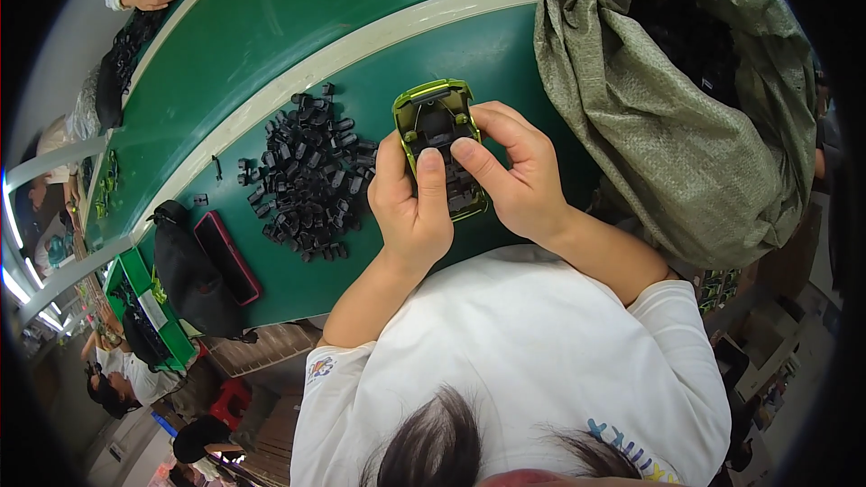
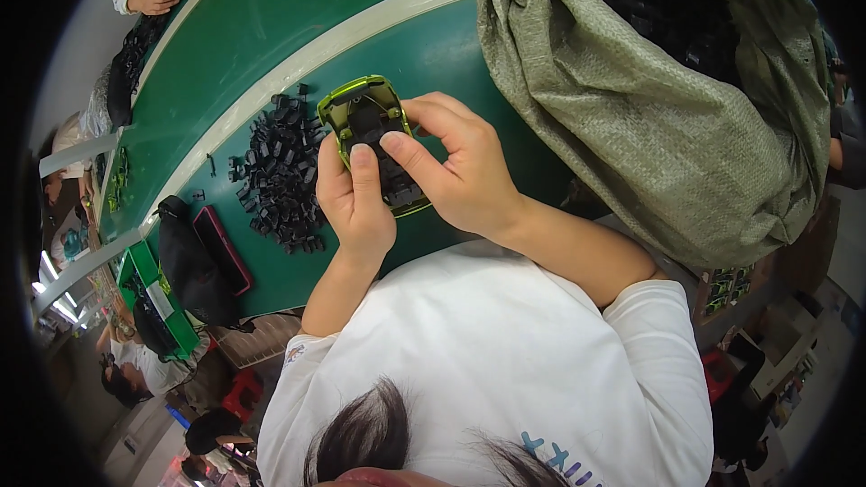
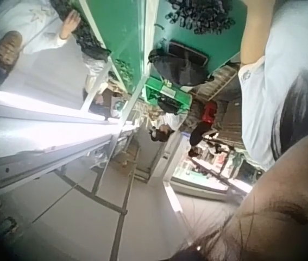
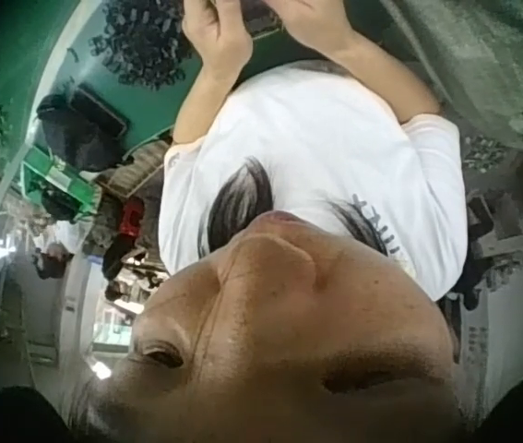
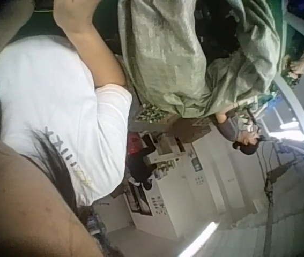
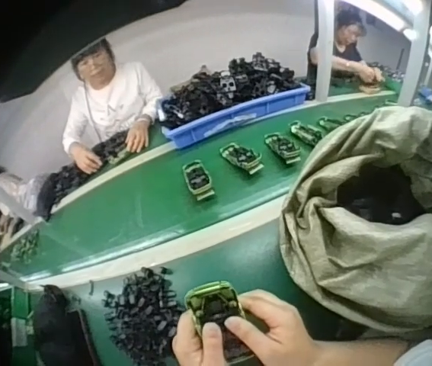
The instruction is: The person assembles toy cars by fitting plastic components into toy car bodies by hand, then takes plastic parts out of a large sack and places them onto the workbench.
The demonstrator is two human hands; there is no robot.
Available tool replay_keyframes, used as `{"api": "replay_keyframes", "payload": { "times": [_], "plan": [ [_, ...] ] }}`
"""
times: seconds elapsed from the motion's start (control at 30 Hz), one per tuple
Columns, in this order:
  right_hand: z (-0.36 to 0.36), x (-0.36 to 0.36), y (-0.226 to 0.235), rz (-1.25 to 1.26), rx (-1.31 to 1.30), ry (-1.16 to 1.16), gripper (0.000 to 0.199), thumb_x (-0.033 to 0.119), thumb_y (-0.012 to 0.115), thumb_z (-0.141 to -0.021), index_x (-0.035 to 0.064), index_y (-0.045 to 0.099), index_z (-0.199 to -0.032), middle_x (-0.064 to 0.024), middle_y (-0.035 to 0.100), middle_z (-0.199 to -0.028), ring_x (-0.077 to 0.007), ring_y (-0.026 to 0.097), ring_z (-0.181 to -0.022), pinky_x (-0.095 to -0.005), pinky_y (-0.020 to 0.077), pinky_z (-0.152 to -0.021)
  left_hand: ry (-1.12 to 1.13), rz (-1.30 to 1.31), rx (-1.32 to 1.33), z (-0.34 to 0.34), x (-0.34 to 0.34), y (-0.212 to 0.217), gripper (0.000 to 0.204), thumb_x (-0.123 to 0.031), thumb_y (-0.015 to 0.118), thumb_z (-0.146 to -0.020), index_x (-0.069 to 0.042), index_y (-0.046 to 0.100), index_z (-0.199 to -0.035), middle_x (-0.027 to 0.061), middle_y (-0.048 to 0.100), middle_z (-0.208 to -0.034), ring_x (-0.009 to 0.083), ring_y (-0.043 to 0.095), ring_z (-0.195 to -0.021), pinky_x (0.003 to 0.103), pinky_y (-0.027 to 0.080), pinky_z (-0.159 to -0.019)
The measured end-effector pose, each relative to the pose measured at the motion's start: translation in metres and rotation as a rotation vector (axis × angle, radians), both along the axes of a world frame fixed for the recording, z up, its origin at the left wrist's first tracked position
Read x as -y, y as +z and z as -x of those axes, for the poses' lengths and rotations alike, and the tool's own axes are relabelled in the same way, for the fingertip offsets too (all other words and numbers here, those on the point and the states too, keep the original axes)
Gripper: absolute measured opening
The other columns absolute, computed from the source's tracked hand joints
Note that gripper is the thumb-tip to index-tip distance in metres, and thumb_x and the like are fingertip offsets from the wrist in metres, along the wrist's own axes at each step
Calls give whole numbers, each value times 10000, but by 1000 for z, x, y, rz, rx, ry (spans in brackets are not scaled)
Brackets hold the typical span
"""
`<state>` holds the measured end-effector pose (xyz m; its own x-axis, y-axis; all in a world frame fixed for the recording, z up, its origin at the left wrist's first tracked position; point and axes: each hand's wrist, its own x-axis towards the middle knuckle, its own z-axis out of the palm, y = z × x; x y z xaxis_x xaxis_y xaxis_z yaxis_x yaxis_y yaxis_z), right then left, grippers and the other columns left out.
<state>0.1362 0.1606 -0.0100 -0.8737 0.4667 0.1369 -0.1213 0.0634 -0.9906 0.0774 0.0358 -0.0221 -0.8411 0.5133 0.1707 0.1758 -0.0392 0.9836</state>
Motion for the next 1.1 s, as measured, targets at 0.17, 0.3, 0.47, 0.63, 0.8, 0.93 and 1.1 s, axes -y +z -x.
{"api": "replay_keyframes", "payload": {
  "times": [0.17, 0.3, 0.47, 0.63, 0.8, 0.93, 1.1],
  "plan": [
    [-4, -9, 0, -19, 100, 100, 324, 157, 696, -847, -16, 632, -1114, -101, 627, -955, -185, 595, -881, -291, 474, -786, -83, -86, 447, 10, 5, 20, 340, -186, 449, -985, 43, 509, -1229, 103, 631, -1068, 136, 603, -939, 266, 480, -829],
    [-6, -9, -5, 103, 136, 137, 389, 184, 721, -828, -1, 620, -1154, -91, 619, -980, -178, 588, -896, -295, 470, -796, -124, -86, 660, 17, 7, 21, 397, -234, 454, -949, 37, 510, -1233, 59, 635, -997, 89, 597, -859, 225, 484, -735],
    [-6, -8, -6, 61, 165, 155, 390, 189, 730, -818, 4, 626, -1146, -84, 614, -967, -181, 591, -893, -294, 472, -803, -114, -100, 624, 16, 6, 19, 352, -246, 456, -1001, 26, 523, -1215, 67, 646, -995, 81, 603, -845, 221, 490, -729],
    [-5, -8, -4, 29, 158, 145, 338, 173, 719, -825, -4, 645, -1104, -84, 613, -949, -172, 595, -861, -286, 478, -783, -102, -137, 605, 12, 4, 14, 277, -203, 452, -1021, 14, 540, -1169, 62, 644, -991, 77, 597, -848, 227, 491, -736],
    [-3, -10, -2, 133, 241, 170, 231, 75, 634, -891, -31, 642, -1096, -45, 564, -941, -109, 556, -867, -245, 464, -795, -86, -77, 460, 10, 3, 10, 251, -176, 460, -1018, 16, 540, -1158, 49, 641, -978, 65, 580, -837, 218, 478, -738],
    [-1, -6, -6, 87, 216, 121, 233, 67, 636, -886, -36, 641, -1095, -42, 565, -939, -105, 544, -851, -247, 461, -782, -62, -57, 353, 8, 0, 3, 229, -150, 472, -1011, 20, 538, -1149, 37, 634, -957, 61, 564, -819, 211, 467, -725],
    [3, -1, -14, 133, 108, 31, 238, 123, 680, -848, -19, 672, -1038, -85, 617, -893, -148, 587, -812, -256, 474, -727, -30, -35, 265, 10, 0, -2, 218, -141, 473, -1005, 21, 539, -1134, 37, 629, -924, 67, 561, -791, 216, 467, -702]
  ]
}}
